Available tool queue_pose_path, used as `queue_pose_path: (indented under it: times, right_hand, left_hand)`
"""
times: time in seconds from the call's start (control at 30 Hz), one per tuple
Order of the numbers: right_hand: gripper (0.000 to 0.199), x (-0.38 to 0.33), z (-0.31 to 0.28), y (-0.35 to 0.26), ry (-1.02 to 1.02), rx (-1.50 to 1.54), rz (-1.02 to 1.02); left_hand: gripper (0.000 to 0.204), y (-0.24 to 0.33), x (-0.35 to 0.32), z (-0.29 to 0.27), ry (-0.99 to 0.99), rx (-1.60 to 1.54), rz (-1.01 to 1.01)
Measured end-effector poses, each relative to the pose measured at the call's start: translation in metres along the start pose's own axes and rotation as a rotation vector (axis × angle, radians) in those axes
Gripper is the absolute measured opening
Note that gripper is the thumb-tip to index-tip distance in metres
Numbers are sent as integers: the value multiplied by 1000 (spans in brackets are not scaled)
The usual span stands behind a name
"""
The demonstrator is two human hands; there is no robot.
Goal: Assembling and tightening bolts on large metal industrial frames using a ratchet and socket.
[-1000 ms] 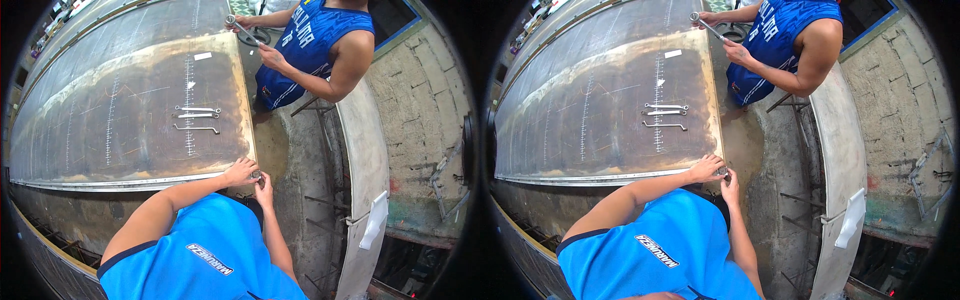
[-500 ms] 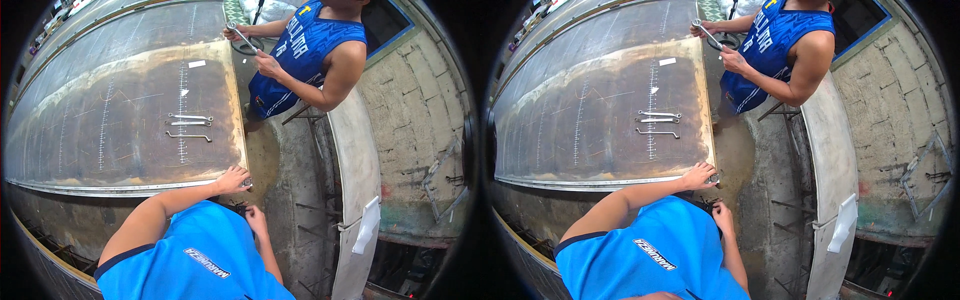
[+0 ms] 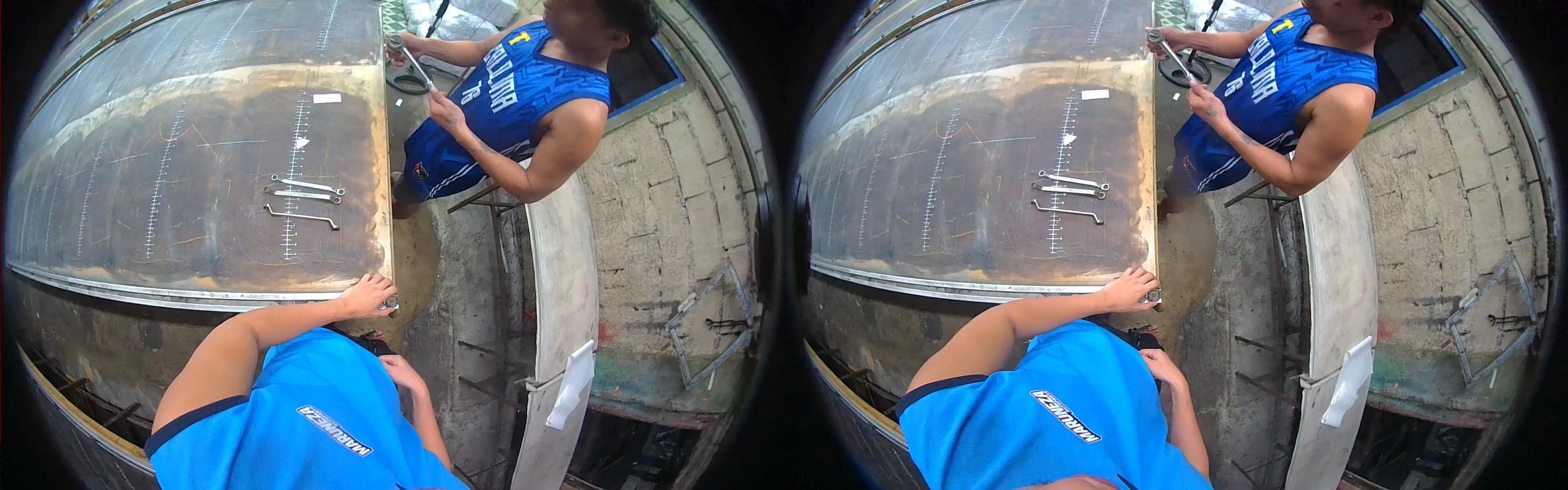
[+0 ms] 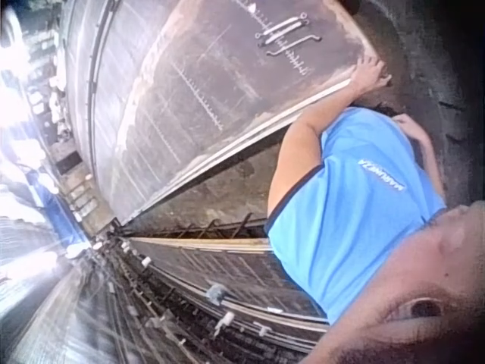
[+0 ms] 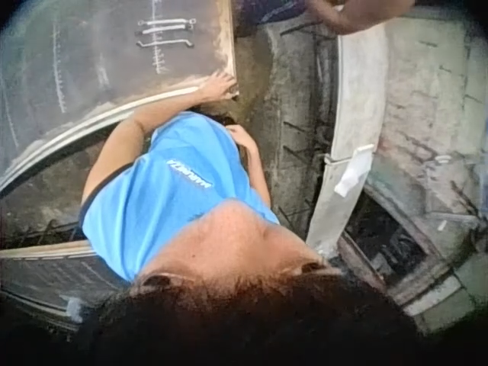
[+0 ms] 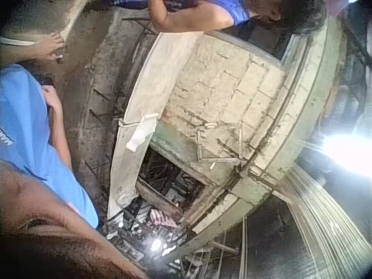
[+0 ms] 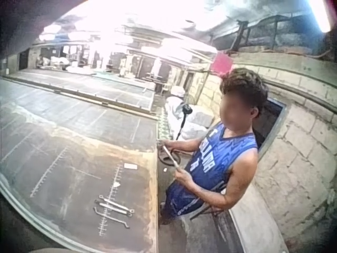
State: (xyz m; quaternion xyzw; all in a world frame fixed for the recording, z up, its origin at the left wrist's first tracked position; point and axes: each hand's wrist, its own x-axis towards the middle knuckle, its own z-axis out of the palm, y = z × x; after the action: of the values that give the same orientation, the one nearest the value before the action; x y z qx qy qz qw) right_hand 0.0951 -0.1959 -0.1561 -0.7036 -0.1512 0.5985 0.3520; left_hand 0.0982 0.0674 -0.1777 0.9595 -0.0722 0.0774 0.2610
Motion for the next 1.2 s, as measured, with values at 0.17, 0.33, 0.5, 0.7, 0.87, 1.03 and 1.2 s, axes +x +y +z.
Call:
queue_pose_path:
  times: [0.17, 0.33, 0.5, 0.7, 0.87, 1.03, 1.2]
  right_hand:
    - [30, 0, -5, -9, -56, -20, 19]
    - [29, -2, -23, -28, -289, 62, 146]
    - [26, -2, -27, -6, -282, 121, 61]
    - [23, -17, -19, -42, -330, 8, 68]
    - [28, -3, -27, -8, -277, -142, -3]
    - [28, -2, -30, -12, -337, -141, 47]
    - [19, -43, -24, -9, -142, -119, -81]
  left_hand:
    - [50, 0, -2, -2, 0, 47, 10]
    - [51, 0, -4, -3, 13, 42, 15]
    - [50, 5, 3, -4, -1, 29, 30]
    - [51, 0, -3, -4, 31, 55, 34]
    - [51, 0, 0, 0, 6, 58, 32]
    - [47, -2, -4, 1, 6, 37, 27]
    - [40, 38, -26, -55, -64, -299, 98]
